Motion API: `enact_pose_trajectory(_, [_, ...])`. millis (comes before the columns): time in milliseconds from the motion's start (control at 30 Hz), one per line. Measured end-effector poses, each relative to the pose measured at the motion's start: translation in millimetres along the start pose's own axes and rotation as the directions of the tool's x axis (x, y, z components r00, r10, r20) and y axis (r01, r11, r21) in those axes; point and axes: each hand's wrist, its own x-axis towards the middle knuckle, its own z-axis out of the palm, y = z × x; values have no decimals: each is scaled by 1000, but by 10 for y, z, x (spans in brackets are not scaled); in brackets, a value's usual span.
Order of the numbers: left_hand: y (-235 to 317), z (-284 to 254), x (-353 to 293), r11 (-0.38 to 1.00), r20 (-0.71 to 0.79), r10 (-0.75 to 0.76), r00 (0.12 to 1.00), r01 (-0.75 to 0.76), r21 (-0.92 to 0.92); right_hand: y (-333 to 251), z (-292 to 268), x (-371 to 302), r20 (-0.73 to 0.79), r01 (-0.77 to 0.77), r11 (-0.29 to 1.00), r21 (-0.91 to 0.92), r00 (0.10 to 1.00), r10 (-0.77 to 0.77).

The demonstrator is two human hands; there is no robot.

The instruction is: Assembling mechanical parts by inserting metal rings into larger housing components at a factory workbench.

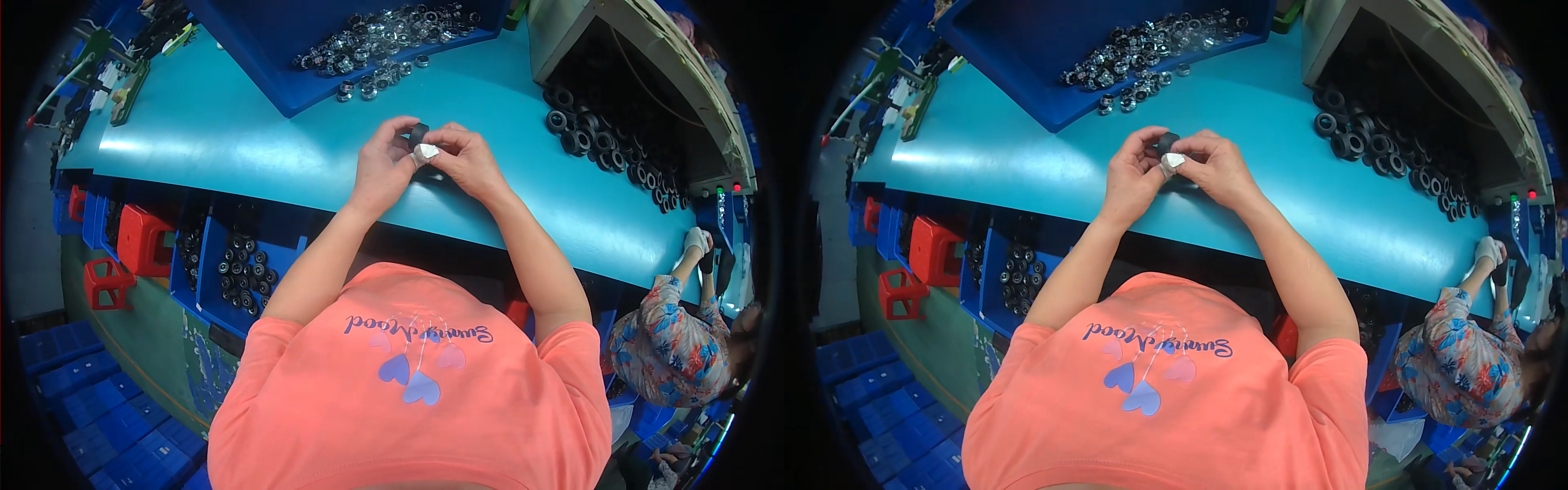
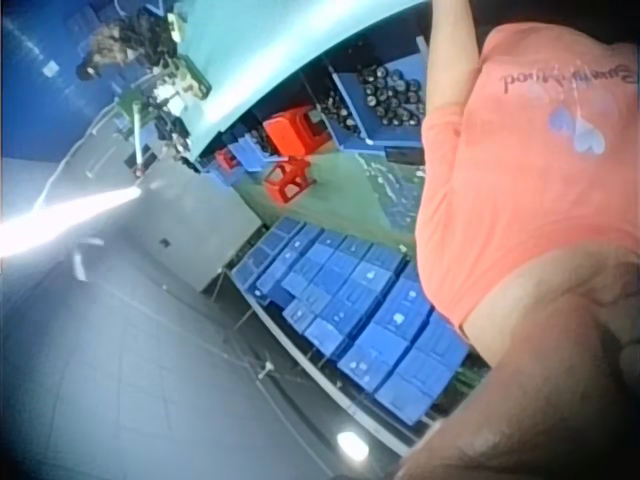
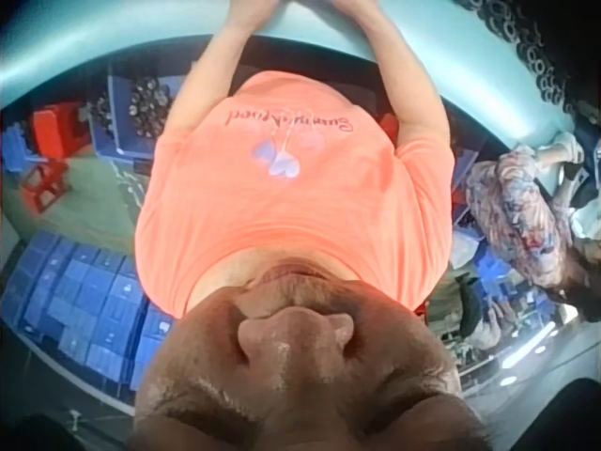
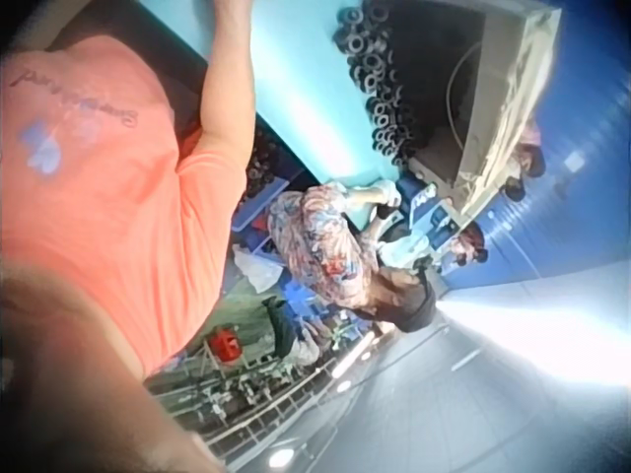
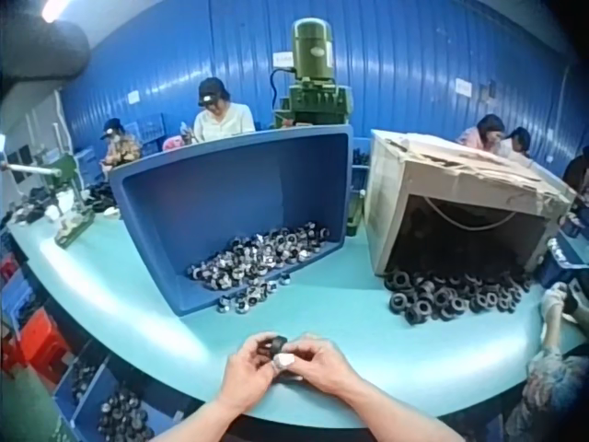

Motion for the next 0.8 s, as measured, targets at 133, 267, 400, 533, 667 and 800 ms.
enact_pose_trajectory(133, [-62,-22,6,992,44,31,999,-26,-126,-188,-86,3,92,-287,938,193,957,274])
enact_pose_trajectory(267, [-51,-90,41,963,58,-36,998,50,-263,-152,-130,28,136,-288,928,237,956,262])
enact_pose_trajectory(400, [-39,-94,41,971,31,-93,995,97,-218,-96,-92,8,58,-163,965,205,986,154])
enact_pose_trajectory(533, [-12,-84,36,971,14,-84,996,85,-222,-94,-86,5,19,-73,985,157,997,71])
enact_pose_trajectory(667, [-73,-114,34,959,41,-68,997,77,-273,-107,-76,13,44,-76,991,107,996,71])
enact_pose_trajectory(800, [-131,-159,53,927,103,-87,991,119,-357,-15,-8,10,11,-6,995,96,1000,5])
